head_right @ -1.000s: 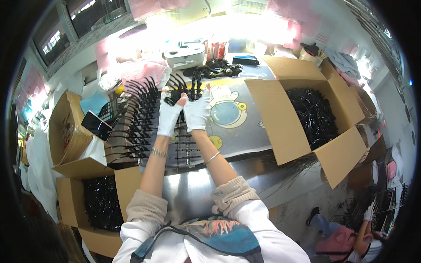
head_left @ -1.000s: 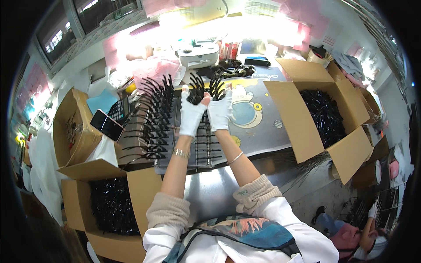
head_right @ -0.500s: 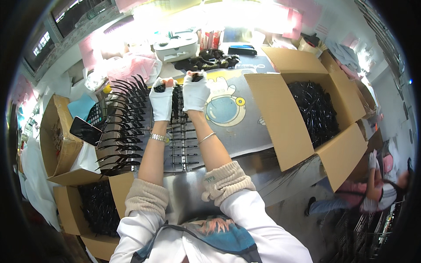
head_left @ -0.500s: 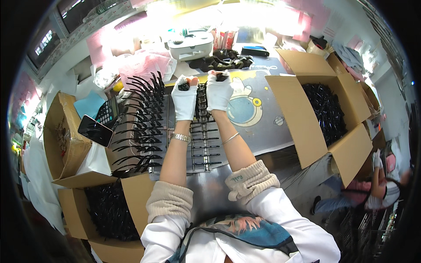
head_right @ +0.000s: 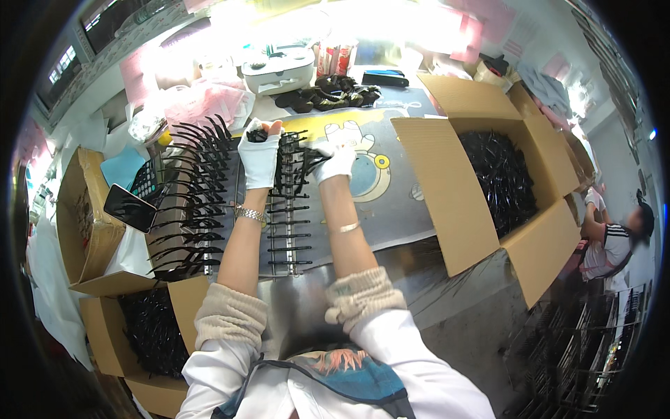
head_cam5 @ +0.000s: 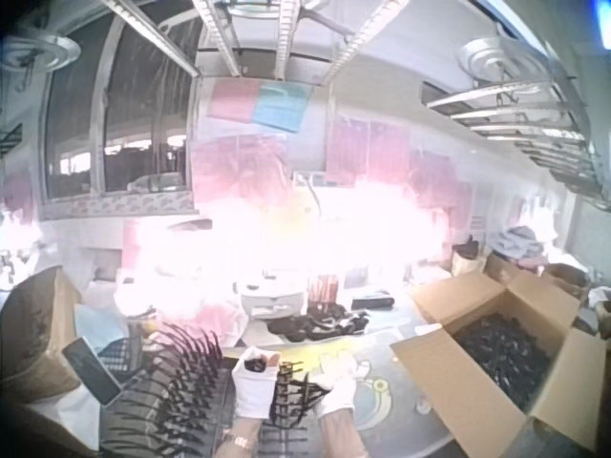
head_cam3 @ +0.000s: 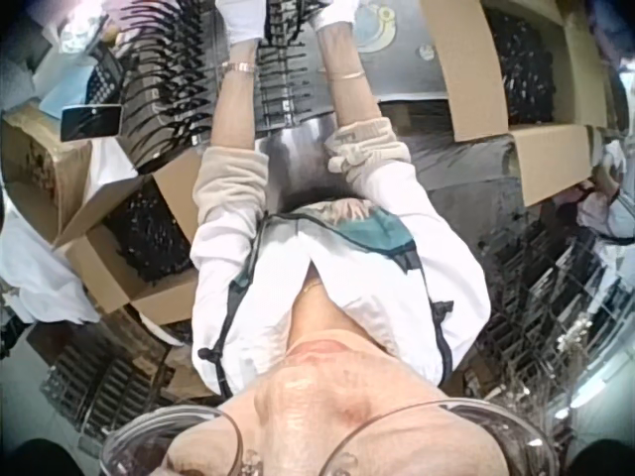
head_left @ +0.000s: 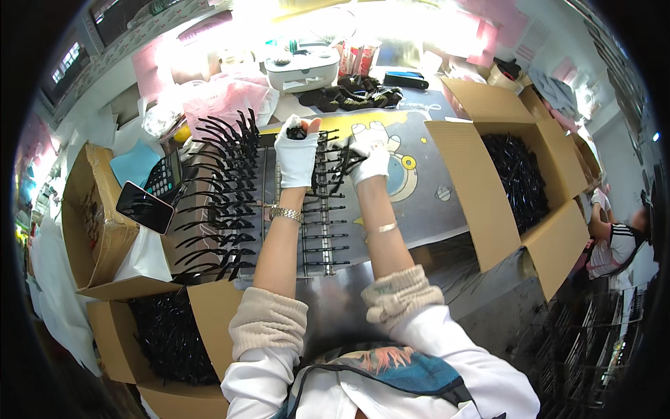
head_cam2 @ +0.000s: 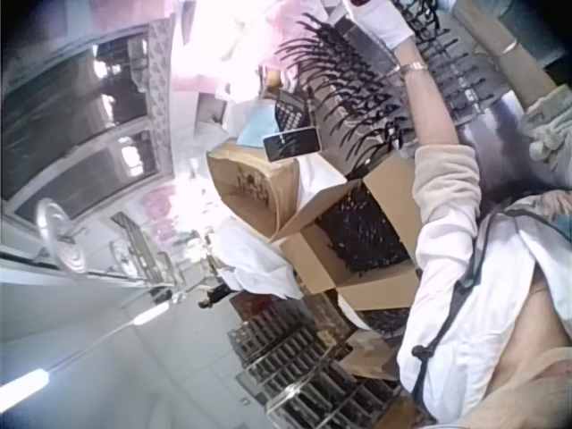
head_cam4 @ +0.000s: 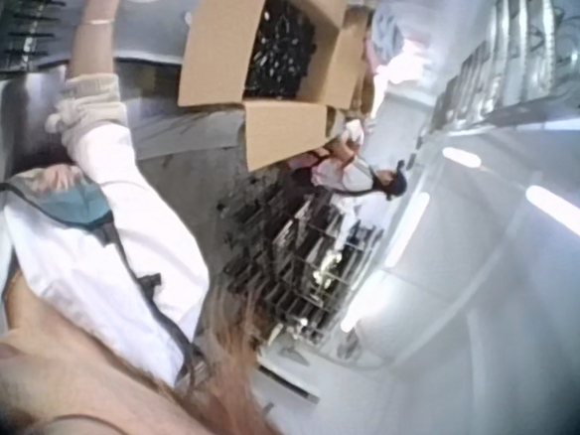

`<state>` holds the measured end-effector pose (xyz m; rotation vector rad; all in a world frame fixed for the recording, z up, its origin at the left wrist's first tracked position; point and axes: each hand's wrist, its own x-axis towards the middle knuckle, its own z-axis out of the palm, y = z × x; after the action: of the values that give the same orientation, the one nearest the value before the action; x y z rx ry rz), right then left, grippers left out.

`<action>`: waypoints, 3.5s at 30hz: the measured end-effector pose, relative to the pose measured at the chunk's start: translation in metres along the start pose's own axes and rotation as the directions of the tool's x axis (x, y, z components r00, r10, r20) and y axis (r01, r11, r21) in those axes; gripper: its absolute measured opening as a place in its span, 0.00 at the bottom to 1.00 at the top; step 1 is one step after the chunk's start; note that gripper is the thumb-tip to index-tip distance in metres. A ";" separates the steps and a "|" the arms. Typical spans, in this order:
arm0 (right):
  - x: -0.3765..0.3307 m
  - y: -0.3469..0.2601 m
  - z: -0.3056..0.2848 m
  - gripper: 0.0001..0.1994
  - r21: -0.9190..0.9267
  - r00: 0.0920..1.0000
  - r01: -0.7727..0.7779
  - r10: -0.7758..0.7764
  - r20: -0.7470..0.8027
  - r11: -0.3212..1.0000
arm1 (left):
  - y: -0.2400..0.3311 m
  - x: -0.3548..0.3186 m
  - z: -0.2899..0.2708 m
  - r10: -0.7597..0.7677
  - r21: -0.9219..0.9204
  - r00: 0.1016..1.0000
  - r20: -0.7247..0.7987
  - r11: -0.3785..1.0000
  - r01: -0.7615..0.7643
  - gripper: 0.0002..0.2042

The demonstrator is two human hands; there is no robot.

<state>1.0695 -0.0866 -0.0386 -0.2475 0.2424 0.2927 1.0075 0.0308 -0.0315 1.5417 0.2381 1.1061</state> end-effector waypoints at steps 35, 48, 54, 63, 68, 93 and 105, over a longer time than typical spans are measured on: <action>-0.150 -0.029 -0.044 0.32 -0.679 0.839 -0.503 0.492 -0.234 0.534 | -0.006 0.008 0.006 0.110 0.182 0.990 0.093 0.975 -0.125 0.12; -0.142 -0.005 -0.044 0.31 -0.672 0.803 -0.589 0.416 -0.426 0.449 | 0.023 -0.022 0.039 0.284 0.554 0.649 0.706 0.349 -0.756 0.03; -0.129 -0.008 -0.054 0.30 -0.546 0.766 -0.608 0.606 -0.214 0.576 | 0.009 0.010 0.005 0.382 0.353 0.911 0.156 0.840 -0.413 0.05; -0.187 -0.048 -0.117 0.22 -0.726 0.996 -0.080 0.088 -0.027 0.683 | 0.075 0.073 -0.019 -0.327 -0.337 0.859 -0.395 0.921 0.195 0.15; -0.248 -0.047 -0.193 0.17 -0.929 0.934 -0.157 0.357 -0.030 0.334 | 0.162 -0.017 -0.026 0.059 -0.103 0.995 0.076 0.993 -0.051 0.10; -0.292 0.010 -0.178 0.10 -0.998 0.684 -0.058 0.728 -0.052 -0.017 | 0.225 -0.337 -0.233 -0.565 0.575 0.824 -0.047 0.659 0.485 0.16; -0.331 -0.089 -0.088 0.20 -0.864 0.449 -0.503 0.864 -0.228 0.033 | 0.212 -0.305 -0.187 0.086 0.745 0.810 0.580 0.347 -0.570 0.19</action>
<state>0.7722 -0.2772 -0.0140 -1.1249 -0.2502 1.5547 0.6198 -0.1188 -0.0248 2.9457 0.1967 0.8899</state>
